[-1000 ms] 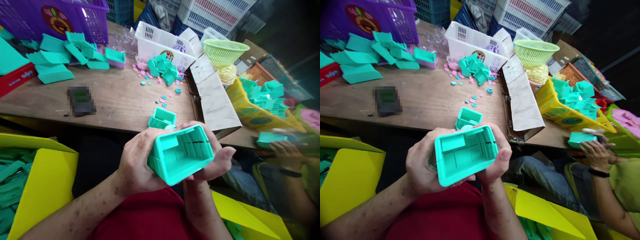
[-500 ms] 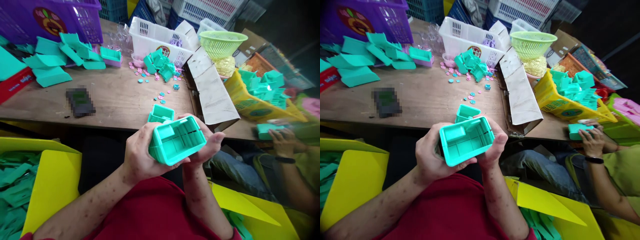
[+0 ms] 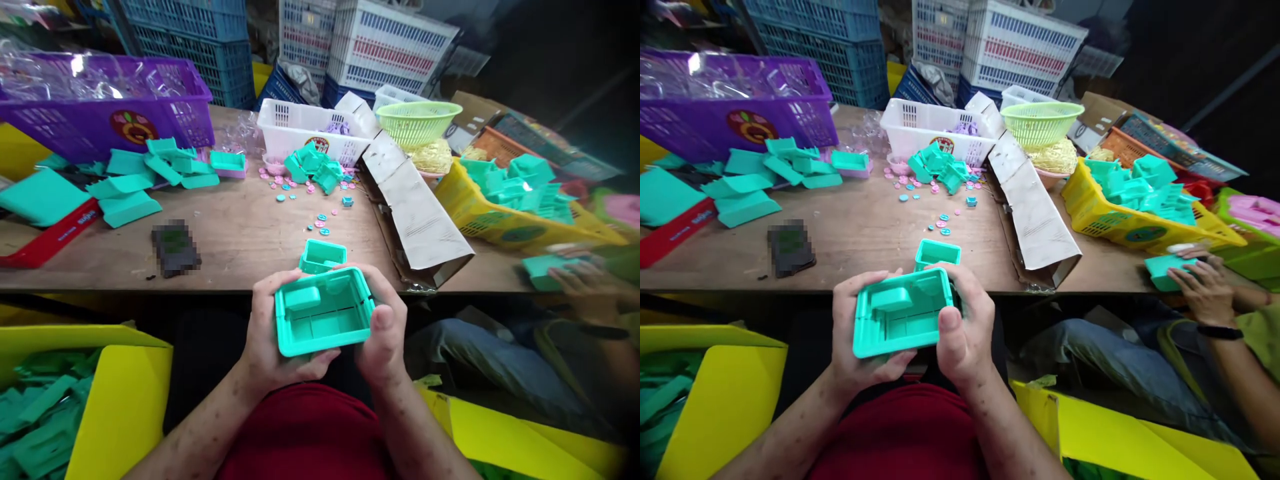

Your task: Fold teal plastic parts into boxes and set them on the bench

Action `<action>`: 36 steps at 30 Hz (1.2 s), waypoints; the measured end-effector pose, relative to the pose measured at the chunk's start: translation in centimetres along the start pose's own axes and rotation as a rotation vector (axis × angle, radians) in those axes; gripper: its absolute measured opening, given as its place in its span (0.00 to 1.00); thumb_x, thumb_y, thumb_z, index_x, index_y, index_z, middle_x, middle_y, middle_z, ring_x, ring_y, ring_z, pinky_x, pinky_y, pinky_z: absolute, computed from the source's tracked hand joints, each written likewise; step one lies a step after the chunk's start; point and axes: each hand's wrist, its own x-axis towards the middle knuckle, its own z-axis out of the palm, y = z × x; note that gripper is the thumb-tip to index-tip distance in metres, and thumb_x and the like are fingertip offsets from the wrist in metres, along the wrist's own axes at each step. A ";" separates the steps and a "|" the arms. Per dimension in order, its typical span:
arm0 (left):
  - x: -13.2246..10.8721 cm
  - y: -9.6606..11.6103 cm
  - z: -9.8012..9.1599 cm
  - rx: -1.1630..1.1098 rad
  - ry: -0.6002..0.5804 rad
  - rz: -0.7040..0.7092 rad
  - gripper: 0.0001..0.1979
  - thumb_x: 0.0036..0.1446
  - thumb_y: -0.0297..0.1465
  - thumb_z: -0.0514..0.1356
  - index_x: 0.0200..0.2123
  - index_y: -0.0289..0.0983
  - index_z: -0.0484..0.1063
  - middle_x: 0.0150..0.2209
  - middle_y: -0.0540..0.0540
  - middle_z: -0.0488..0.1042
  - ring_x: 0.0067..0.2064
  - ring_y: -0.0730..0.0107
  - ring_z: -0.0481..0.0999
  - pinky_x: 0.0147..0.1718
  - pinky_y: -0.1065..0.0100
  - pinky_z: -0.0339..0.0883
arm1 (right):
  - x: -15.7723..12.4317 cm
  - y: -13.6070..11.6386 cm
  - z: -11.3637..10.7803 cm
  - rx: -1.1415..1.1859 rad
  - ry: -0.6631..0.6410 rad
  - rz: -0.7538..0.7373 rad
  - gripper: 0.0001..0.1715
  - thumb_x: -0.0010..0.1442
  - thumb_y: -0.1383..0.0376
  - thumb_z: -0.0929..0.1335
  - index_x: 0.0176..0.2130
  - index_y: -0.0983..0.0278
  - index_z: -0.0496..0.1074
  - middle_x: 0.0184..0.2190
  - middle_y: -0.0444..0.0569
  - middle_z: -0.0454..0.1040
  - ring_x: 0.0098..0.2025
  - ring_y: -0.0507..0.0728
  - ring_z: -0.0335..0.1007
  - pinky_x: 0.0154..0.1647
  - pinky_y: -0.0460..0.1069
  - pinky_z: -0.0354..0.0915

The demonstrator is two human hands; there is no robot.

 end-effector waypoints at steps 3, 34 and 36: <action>-0.3 0.6 0.0 0.057 -0.027 0.010 0.51 0.60 0.52 0.85 0.76 0.42 0.67 0.62 0.40 0.80 0.57 0.54 0.90 0.56 0.58 0.89 | -0.1 0.4 -0.3 -0.029 0.058 -0.048 0.35 0.81 0.36 0.67 0.58 0.58 0.89 0.47 0.52 0.88 0.47 0.66 0.86 0.52 0.59 0.77; 2.4 0.4 -5.1 0.079 -0.417 0.179 0.39 0.62 0.30 0.84 0.70 0.43 0.71 0.84 0.25 0.63 0.85 0.27 0.68 0.75 0.27 0.79 | 0.3 -0.3 -0.7 0.274 -0.236 0.138 0.69 0.48 0.33 0.91 0.74 0.56 0.76 0.65 0.59 0.87 0.61 0.72 0.91 0.61 0.61 0.88; 2.3 0.6 -5.0 0.057 -0.444 0.149 0.39 0.61 0.25 0.80 0.69 0.46 0.69 0.85 0.27 0.61 0.83 0.31 0.71 0.72 0.29 0.82 | 0.2 -0.9 -0.4 0.254 -0.213 0.121 0.65 0.54 0.27 0.87 0.74 0.55 0.77 0.65 0.57 0.87 0.61 0.72 0.90 0.61 0.62 0.87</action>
